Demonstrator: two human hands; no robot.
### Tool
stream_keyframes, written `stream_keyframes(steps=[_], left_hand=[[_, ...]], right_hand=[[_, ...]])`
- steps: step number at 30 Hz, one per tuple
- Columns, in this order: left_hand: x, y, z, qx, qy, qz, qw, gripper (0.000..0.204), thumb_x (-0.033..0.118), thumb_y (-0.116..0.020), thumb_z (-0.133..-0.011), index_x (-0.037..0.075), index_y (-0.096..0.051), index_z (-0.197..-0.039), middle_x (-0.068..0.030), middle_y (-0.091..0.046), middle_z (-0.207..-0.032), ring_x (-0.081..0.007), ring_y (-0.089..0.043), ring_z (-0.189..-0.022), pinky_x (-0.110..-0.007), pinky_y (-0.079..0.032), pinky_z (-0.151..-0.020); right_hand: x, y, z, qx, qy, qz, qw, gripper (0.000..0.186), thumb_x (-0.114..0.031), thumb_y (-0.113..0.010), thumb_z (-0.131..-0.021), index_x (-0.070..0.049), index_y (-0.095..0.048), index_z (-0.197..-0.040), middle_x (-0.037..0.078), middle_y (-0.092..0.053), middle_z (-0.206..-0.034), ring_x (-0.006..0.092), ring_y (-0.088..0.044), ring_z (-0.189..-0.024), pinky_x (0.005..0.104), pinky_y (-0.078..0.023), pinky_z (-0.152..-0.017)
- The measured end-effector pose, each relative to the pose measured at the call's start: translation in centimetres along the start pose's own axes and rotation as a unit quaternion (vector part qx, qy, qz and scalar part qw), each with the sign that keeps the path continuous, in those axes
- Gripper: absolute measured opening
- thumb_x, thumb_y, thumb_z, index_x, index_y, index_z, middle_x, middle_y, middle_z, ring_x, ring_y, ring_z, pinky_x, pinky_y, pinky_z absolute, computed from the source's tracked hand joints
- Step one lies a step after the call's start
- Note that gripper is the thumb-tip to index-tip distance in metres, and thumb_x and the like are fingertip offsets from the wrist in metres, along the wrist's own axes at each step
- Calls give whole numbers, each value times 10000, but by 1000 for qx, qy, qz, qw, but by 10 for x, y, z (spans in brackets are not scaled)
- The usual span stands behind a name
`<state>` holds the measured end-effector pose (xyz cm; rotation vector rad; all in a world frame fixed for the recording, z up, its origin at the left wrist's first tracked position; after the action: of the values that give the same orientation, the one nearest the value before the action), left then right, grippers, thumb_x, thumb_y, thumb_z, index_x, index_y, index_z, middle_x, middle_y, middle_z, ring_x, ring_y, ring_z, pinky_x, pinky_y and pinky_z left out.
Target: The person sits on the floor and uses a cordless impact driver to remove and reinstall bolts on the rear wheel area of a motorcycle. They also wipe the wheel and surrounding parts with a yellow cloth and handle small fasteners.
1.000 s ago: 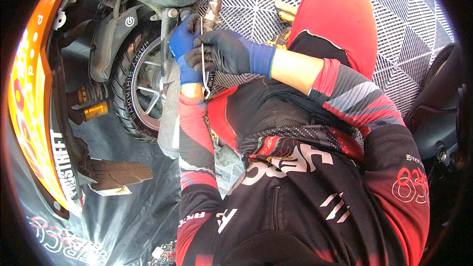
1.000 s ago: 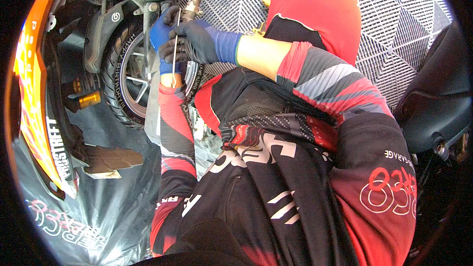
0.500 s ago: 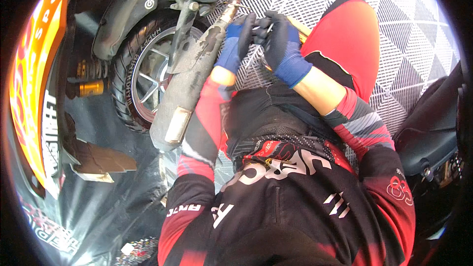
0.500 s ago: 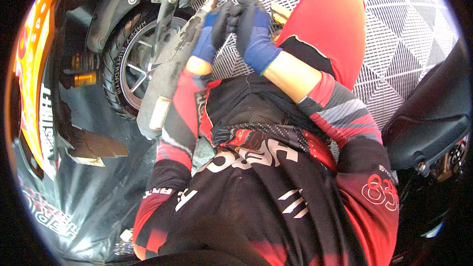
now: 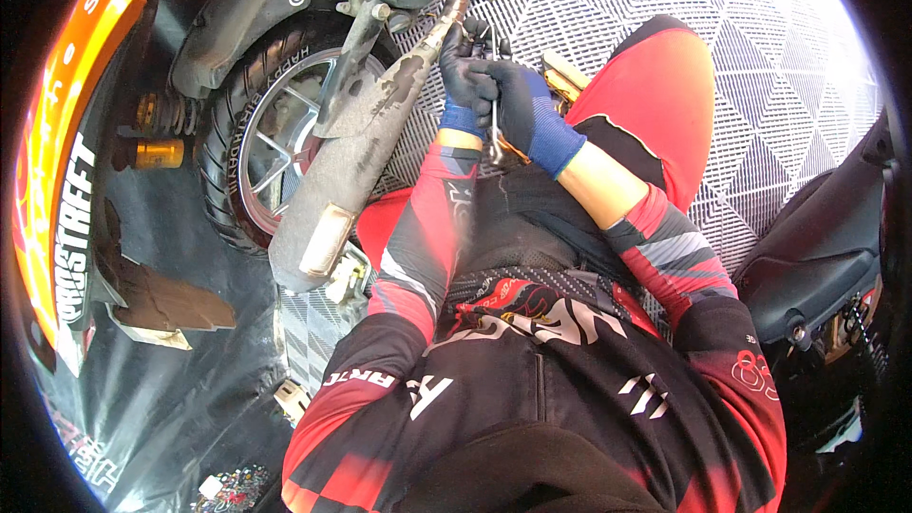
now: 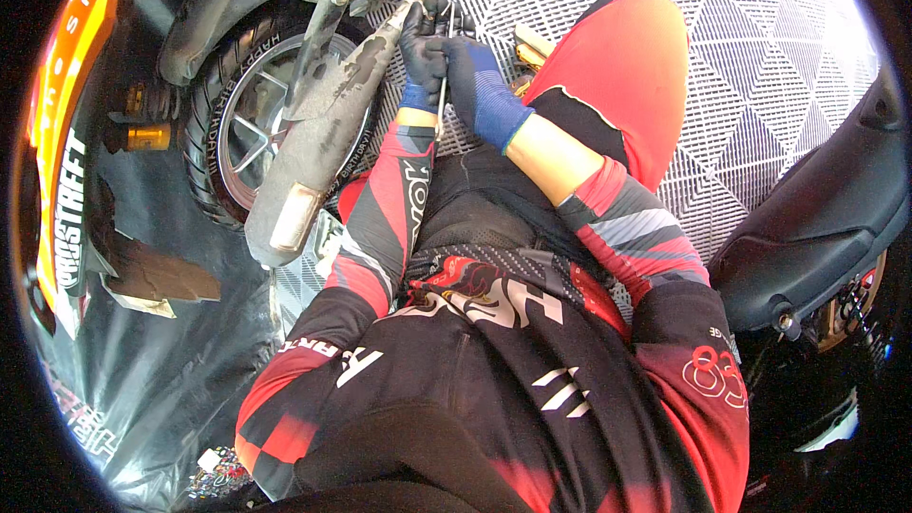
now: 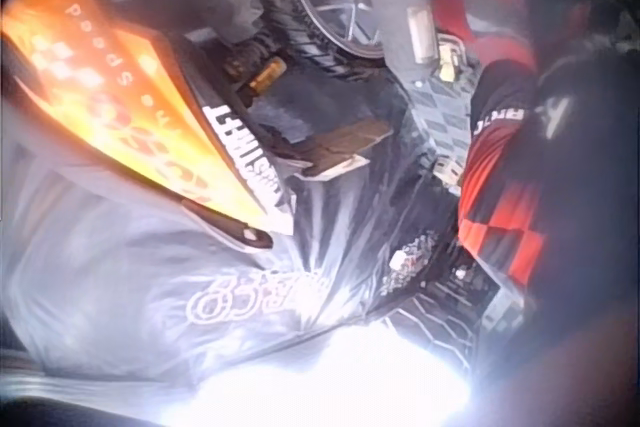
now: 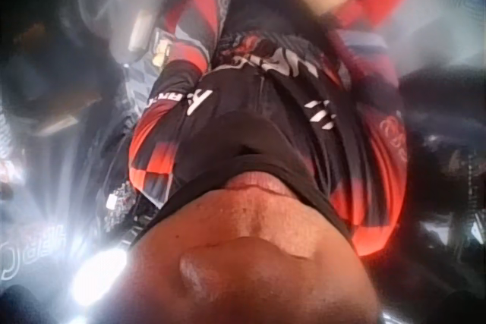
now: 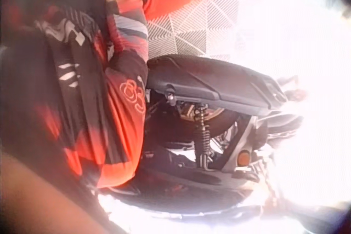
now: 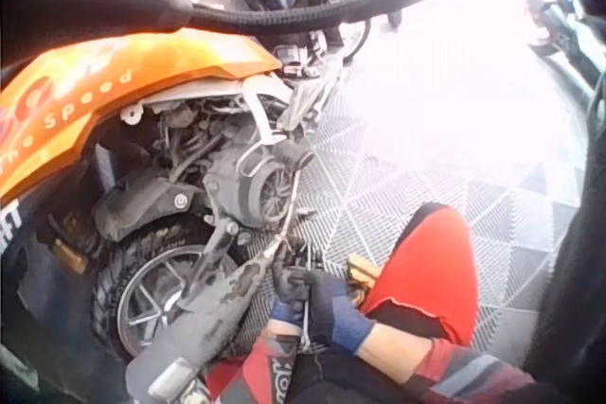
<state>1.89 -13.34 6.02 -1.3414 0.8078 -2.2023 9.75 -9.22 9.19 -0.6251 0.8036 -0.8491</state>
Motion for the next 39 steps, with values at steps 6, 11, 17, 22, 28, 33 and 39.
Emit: stream_keyframes(steps=[6,11,17,22,28,33,39], left_hand=[[5,-3,10,-36,51,15,998,240,327,-483,-924,99,-556,-950,-22,-575,-848,-148,-563,-722,-283,-501,-715],[-7,8,-20,-97,73,-21,992,230,313,-482,-926,95,-553,-948,-25,-575,-858,-146,-568,-736,-286,-509,-722],[-4,3,-14,10,2,14,1000,195,254,-548,-890,89,-559,-993,-36,-603,-931,-157,-594,-825,-321,-501,-718],[6,-23,14,4,50,80,996,195,244,-573,-871,95,-564,-998,-31,-611,-918,-162,-595,-805,-335,-496,-696],[6,-19,2,-34,69,55,996,192,246,-580,-865,98,-567,-985,-23,-611,-885,-161,-590,-772,-335,-495,-677],[3,-16,-3,-45,80,47,995,189,249,-585,-860,100,-569,-975,-17,-611,-858,-160,-587,-745,-334,-493,-660],[2,-8,-3,-43,90,52,994,185,251,-592,-854,103,-572,-962,-10,-611,-825,-159,-582,-712,-333,-492,-641]], right_hand=[[-11,-3,5,72,143,95,983,244,-189,-428,-861,-30,-578,-970,42,-500,-594,150,-499,-444,278,-437,-404],[-17,-3,13,77,125,68,987,228,-191,-433,-859,-48,-581,-960,67,-538,-633,153,-511,-444,273,-449,-427],[-23,-1,12,73,135,59,986,249,-201,-430,-860,-29,-586,-949,69,-553,-653,154,-527,-473,266,-450,-465],[-21,-8,5,26,136,8,990,228,-153,-407,-860,-11,-580,-906,67,-561,-644,156,-513,-451,289,-440,-420],[-6,-14,3,-15,47,-17,999,204,-174,-439,-827,-36,-576,-885,79,-569,-650,166,-523,-456,279,-430,-427],[-5,-11,11,9,41,13,999,292,-183,-392,-867,1,-557,-1023,61,-549,-692,138,-494,-516,271,-424,-460],[-1,-16,18,10,23,-1,1000,217,-176,-396,-877,-37,-556,-921,47,-528,-645,124,-465,-471,248,-388,-421]])
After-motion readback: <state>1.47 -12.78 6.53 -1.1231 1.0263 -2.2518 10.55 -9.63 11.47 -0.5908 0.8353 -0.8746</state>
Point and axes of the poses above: each hand's wrist, its own z-axis away from the middle knuckle, its own y-axis out of the back of the hand, x = y × z, the point moved 8 cm from there along -z, towards the middle knuckle
